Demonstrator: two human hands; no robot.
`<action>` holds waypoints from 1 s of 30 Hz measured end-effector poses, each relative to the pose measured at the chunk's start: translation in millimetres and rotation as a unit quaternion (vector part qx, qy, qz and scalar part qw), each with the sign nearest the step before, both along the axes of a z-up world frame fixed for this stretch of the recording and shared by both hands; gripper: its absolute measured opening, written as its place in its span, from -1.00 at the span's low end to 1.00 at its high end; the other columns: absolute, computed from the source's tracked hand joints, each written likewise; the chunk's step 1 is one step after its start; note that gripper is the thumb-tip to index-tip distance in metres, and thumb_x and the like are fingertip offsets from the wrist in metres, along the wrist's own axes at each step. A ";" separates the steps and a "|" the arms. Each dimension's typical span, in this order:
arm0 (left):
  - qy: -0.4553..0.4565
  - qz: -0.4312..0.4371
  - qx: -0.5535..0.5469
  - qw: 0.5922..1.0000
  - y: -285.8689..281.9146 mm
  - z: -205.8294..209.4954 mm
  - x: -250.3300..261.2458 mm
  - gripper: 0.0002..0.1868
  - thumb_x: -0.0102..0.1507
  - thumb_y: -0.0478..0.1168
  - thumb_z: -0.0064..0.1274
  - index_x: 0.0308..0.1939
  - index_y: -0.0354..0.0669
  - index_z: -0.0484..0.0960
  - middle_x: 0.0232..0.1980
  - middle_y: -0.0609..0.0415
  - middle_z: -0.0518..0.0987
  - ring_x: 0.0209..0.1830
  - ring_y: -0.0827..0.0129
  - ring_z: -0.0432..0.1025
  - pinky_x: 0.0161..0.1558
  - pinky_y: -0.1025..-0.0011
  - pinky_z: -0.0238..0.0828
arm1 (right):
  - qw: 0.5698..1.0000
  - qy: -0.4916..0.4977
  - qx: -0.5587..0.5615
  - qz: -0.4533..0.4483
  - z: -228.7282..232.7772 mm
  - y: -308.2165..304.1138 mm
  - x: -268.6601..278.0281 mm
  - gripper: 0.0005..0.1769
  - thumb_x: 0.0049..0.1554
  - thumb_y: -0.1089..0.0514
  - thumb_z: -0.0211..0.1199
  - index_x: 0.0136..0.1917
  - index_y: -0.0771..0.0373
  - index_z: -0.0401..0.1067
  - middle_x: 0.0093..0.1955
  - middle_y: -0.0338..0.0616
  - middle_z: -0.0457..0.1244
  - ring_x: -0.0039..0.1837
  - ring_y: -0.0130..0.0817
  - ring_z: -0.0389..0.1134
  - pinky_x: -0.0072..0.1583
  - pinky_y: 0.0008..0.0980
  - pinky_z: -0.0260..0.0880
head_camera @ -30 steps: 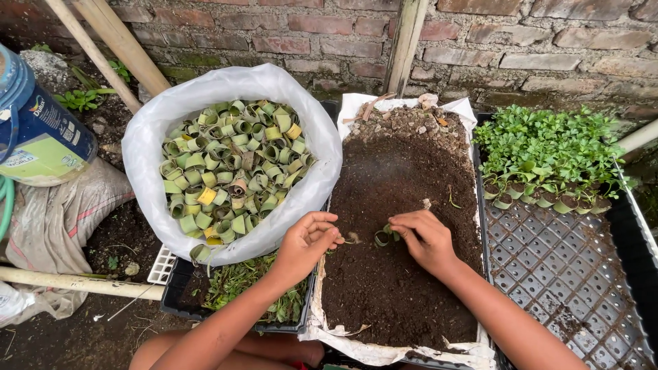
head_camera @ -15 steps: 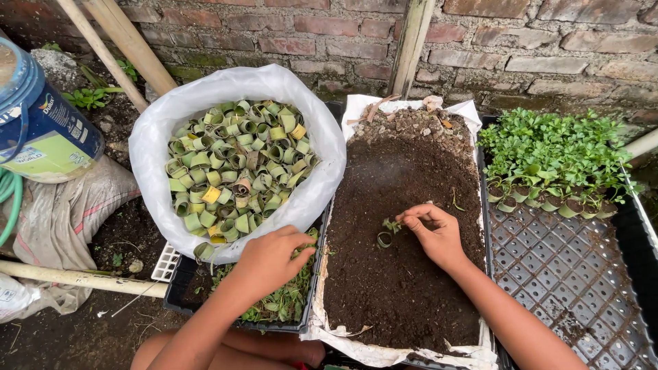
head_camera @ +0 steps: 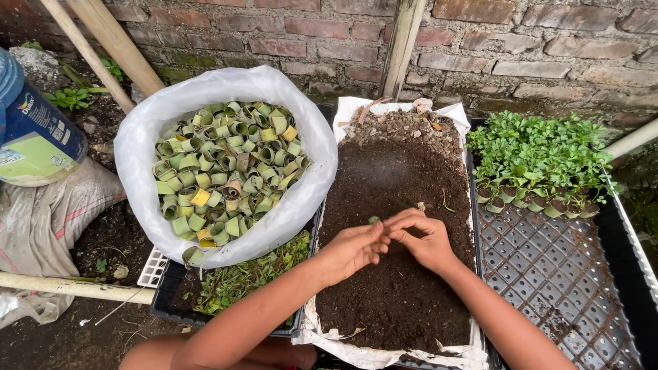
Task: The person is picking up small seedlings and planting them into a tray filled with soil.
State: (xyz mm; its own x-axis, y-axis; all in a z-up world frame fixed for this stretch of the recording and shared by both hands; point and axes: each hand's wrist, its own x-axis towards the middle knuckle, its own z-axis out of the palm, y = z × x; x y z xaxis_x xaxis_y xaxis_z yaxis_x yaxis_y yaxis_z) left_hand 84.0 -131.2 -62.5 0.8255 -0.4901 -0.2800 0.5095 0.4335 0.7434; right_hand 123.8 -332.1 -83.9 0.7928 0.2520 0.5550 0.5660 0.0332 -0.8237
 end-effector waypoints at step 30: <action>-0.374 0.151 0.357 0.842 14.3 -12.1 8.2 -0.69 0.35 -0.37 0.10 0.18 -0.32 0.56 -0.07 -0.17 0.71 -0.04 0.05 0.63 -0.07 0.21 0.72 | 0.864 -0.058 -0.469 -0.177 3.2 -5.4 9.7 -0.77 0.36 0.00 0.08 0.10 0.05 0.53 -0.35 -0.17 0.39 -0.16 -0.24 0.46 -0.03 -0.27 0.44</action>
State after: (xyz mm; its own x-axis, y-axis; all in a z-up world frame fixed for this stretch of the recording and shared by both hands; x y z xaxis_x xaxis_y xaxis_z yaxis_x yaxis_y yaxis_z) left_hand 92.3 -116.9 -74.6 0.9585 -0.1538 0.2402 -0.2716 -0.2347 0.9333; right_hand 133.5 -337.5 -80.7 0.8652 0.3867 0.3192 0.4844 -0.8092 -0.3325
